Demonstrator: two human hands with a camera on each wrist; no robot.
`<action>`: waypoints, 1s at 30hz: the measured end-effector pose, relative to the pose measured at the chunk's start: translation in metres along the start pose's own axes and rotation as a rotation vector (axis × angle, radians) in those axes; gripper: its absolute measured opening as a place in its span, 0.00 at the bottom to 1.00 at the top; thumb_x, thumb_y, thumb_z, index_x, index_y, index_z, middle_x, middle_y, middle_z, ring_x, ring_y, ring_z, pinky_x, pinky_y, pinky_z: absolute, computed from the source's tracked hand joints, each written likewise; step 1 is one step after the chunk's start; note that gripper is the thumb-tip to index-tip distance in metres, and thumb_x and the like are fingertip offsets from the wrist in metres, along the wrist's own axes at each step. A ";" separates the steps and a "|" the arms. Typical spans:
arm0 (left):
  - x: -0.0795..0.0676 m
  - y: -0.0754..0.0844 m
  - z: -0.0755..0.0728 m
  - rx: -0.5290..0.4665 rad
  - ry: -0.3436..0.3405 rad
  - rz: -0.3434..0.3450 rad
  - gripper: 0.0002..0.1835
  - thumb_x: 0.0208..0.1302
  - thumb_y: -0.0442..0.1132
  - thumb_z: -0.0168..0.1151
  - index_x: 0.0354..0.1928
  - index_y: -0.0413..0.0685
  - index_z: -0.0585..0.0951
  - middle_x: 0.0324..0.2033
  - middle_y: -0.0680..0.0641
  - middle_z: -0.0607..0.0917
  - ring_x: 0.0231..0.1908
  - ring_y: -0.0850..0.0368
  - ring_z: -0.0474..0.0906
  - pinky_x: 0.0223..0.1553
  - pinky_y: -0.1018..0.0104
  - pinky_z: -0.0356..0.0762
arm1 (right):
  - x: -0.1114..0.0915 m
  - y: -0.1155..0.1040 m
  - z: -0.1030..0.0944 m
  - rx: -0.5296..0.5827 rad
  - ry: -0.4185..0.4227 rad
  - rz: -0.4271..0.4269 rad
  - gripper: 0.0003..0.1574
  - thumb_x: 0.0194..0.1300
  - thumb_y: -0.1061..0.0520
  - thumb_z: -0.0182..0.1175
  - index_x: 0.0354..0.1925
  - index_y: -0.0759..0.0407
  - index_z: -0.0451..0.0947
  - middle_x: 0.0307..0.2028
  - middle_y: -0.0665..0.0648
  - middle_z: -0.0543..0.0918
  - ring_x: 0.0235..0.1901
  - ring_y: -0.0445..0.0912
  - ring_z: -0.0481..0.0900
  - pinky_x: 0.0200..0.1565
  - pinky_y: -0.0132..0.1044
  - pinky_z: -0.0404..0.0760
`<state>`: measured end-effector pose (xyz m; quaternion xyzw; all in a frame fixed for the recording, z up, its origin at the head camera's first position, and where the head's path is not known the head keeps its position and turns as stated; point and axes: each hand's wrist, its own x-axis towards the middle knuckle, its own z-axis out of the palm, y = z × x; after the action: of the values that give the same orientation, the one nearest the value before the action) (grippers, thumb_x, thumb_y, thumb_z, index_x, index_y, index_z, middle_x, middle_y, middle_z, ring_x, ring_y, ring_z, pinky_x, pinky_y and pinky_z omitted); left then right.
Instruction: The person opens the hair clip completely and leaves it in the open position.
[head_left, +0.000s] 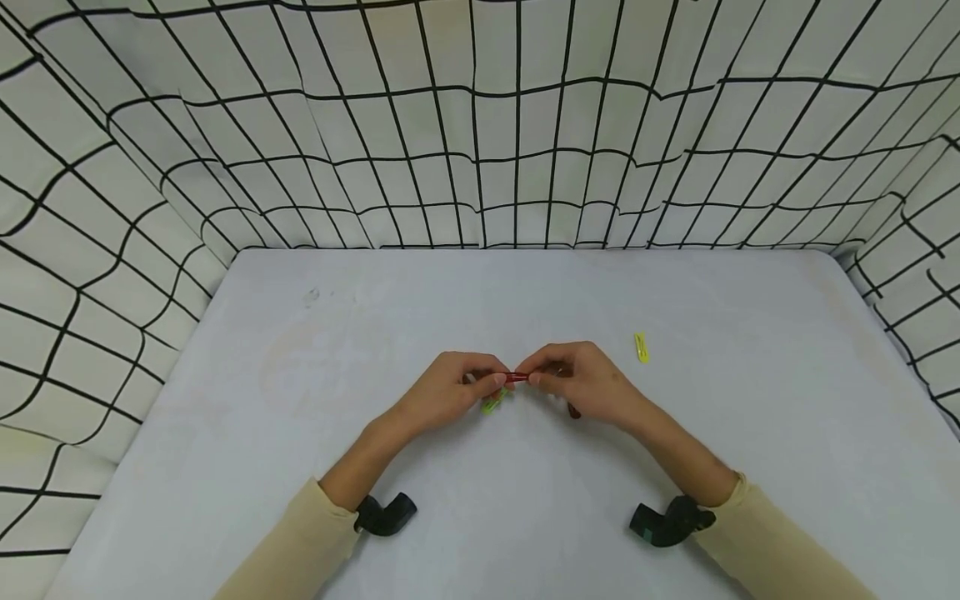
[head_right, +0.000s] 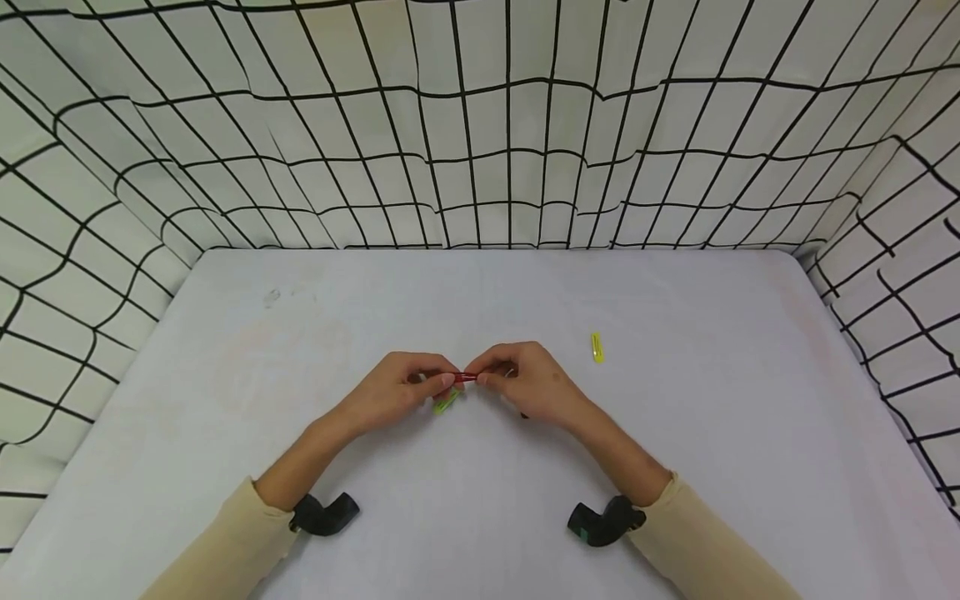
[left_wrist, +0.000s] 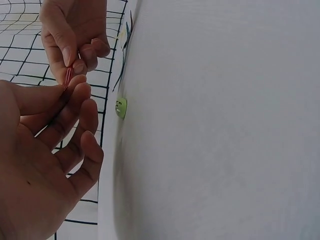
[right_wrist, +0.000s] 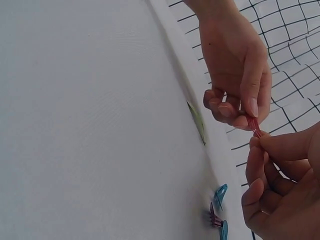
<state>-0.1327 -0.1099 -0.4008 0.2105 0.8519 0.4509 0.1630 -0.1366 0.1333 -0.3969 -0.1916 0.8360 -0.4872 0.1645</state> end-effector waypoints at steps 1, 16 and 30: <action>0.000 0.000 0.000 -0.009 -0.002 0.001 0.10 0.76 0.42 0.60 0.42 0.50 0.89 0.30 0.49 0.87 0.33 0.56 0.79 0.37 0.66 0.73 | 0.000 0.000 -0.001 0.019 -0.006 0.010 0.10 0.72 0.60 0.65 0.47 0.51 0.89 0.47 0.55 0.90 0.39 0.45 0.83 0.39 0.33 0.79; 0.001 -0.006 0.001 -0.110 -0.032 0.024 0.12 0.77 0.42 0.59 0.43 0.47 0.90 0.28 0.44 0.85 0.31 0.52 0.76 0.32 0.69 0.70 | -0.002 0.000 -0.005 0.152 -0.072 0.044 0.11 0.73 0.58 0.63 0.49 0.51 0.89 0.47 0.59 0.90 0.40 0.49 0.78 0.34 0.36 0.77; 0.003 -0.007 0.004 -0.196 -0.042 0.065 0.12 0.78 0.40 0.58 0.43 0.44 0.89 0.29 0.41 0.86 0.32 0.49 0.77 0.34 0.69 0.72 | -0.003 0.000 -0.009 0.236 -0.085 0.112 0.13 0.70 0.61 0.63 0.50 0.53 0.89 0.48 0.60 0.91 0.42 0.48 0.77 0.47 0.41 0.77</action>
<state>-0.1343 -0.1087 -0.4089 0.2305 0.7929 0.5325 0.1859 -0.1380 0.1420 -0.3924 -0.1442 0.7745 -0.5637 0.2482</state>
